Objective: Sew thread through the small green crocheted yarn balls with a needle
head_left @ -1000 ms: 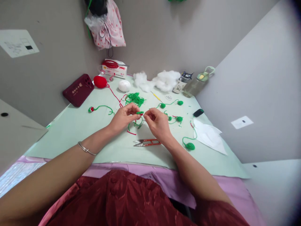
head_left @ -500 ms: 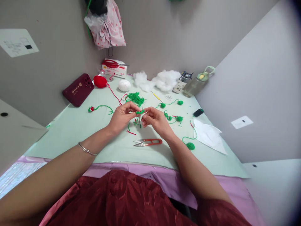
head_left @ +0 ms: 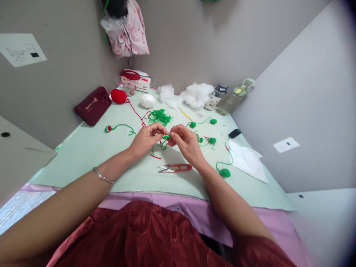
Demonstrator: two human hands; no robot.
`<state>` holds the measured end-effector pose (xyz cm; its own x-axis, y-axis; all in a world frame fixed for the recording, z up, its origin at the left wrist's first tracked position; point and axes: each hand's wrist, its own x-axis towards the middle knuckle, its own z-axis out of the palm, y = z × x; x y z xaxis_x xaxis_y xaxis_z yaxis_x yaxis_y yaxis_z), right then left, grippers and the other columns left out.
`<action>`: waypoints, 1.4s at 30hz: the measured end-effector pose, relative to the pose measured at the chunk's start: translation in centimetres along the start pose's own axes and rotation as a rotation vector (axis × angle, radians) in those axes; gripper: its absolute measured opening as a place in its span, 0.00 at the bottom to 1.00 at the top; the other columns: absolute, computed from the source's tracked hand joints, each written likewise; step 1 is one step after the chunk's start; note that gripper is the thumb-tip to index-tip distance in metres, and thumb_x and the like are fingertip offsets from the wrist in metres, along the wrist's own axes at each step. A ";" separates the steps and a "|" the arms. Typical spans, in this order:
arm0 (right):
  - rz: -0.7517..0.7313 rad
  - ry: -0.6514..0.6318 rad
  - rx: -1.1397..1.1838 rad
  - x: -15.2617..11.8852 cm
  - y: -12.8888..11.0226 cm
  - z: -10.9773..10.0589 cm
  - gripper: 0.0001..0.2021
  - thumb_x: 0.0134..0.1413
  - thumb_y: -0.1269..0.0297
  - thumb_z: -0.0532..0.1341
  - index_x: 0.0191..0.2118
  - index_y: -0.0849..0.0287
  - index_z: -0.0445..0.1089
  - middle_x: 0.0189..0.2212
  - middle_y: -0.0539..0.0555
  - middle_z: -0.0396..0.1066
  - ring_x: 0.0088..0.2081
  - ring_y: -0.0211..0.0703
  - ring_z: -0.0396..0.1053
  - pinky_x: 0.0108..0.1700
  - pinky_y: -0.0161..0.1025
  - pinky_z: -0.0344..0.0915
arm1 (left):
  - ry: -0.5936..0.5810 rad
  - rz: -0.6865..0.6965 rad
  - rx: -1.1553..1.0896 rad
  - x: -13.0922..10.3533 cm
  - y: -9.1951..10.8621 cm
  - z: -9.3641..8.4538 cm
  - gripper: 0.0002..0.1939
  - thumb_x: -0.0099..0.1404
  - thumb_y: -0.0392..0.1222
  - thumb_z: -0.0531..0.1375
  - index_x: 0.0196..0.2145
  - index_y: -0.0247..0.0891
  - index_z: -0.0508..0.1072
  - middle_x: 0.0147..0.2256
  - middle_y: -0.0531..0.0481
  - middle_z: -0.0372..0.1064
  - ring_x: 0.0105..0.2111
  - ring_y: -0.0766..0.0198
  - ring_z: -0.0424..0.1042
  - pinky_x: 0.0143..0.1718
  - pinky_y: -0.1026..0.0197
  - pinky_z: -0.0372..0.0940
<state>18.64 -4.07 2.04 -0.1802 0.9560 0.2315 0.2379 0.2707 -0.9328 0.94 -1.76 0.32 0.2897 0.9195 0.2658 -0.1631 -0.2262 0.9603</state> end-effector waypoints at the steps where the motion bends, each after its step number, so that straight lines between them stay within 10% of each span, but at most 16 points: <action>1: -0.018 0.015 -0.065 -0.1 0.1 0.0 0.10 0.61 0.54 0.61 0.37 0.55 0.66 0.26 0.47 0.72 0.28 0.39 0.74 0.35 0.38 0.72 | -0.017 -0.056 -0.022 0.0 0.1 0.0 0.04 0.58 0.40 0.65 0.33 0.39 0.76 0.35 0.51 0.72 0.40 0.61 0.71 0.49 0.56 0.65; 12: -0.312 0.119 -0.556 -0.4 0.2 -0.1 0.07 0.64 0.63 0.57 0.38 0.55 0.72 0.35 0.52 0.75 0.29 0.36 0.71 0.33 0.34 0.66 | -0.078 -0.317 -0.224 0.2 0.0 -0.2 0.17 0.53 0.47 0.73 0.35 0.36 0.74 0.35 0.52 0.70 0.34 0.65 0.72 0.43 0.55 0.71; 17: -0.349 0.263 -0.229 -0.5 -1.7 -0.5 0.07 0.63 0.58 0.60 0.36 0.54 0.71 0.44 0.55 0.74 0.31 0.37 0.69 0.30 0.36 0.67 | -0.012 -0.350 -0.219 0.3 0.2 -0.5 0.15 0.51 0.43 0.72 0.31 0.36 0.72 0.31 0.54 0.70 0.30 0.66 0.73 0.42 0.55 0.71; 22: -0.078 0.211 0.233 0.3 -3.4 -4.4 0.12 0.60 0.51 0.61 0.37 0.53 0.62 0.28 0.48 0.71 0.22 0.35 0.66 0.22 0.33 0.63 | 0.004 -0.370 -0.218 0.5 0.3 -0.9 0.15 0.52 0.42 0.72 0.31 0.37 0.70 0.28 0.53 0.71 0.28 0.65 0.74 0.40 0.55 0.72; 30: -0.252 0.665 0.405 0.9 -2.4 -10.8 0.04 0.59 0.65 0.62 0.35 0.52 0.64 0.24 0.46 0.62 0.37 0.37 0.74 0.44 0.35 0.71 | 0.011 -0.345 -0.209 0.5 0.3 -0.8 0.14 0.52 0.41 0.71 0.30 0.37 0.69 0.28 0.55 0.70 0.28 0.65 0.75 0.40 0.55 0.73; 36: -0.272 0.355 0.024 0.5 -2.5 -6.4 0.03 0.59 0.62 0.64 0.37 0.54 0.71 0.25 0.48 0.66 0.28 0.38 0.69 0.28 0.36 0.64 | 0.024 -0.311 -0.246 0.5 0.5 -0.6 0.16 0.50 0.42 0.74 0.32 0.37 0.72 0.31 0.55 0.70 0.30 0.67 0.73 0.40 0.57 0.72; 42: -0.477 0.164 -0.702 -0.5 -2.0 -2.9 0.06 0.63 0.67 0.61 0.37 0.54 0.77 0.33 0.53 0.67 0.34 0.40 0.66 0.34 0.39 0.62 | 0.062 -0.270 -0.243 0.6 0.0 -0.7 0.18 0.48 0.43 0.75 0.34 0.38 0.74 0.32 0.54 0.72 0.31 0.66 0.74 0.42 0.57 0.72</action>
<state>21.03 -4.73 4.56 -0.2838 0.7118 0.6424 0.7163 0.6028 -0.3515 0.48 -1.00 0.47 0.2963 0.9551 -0.0074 -0.3102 0.1036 0.9450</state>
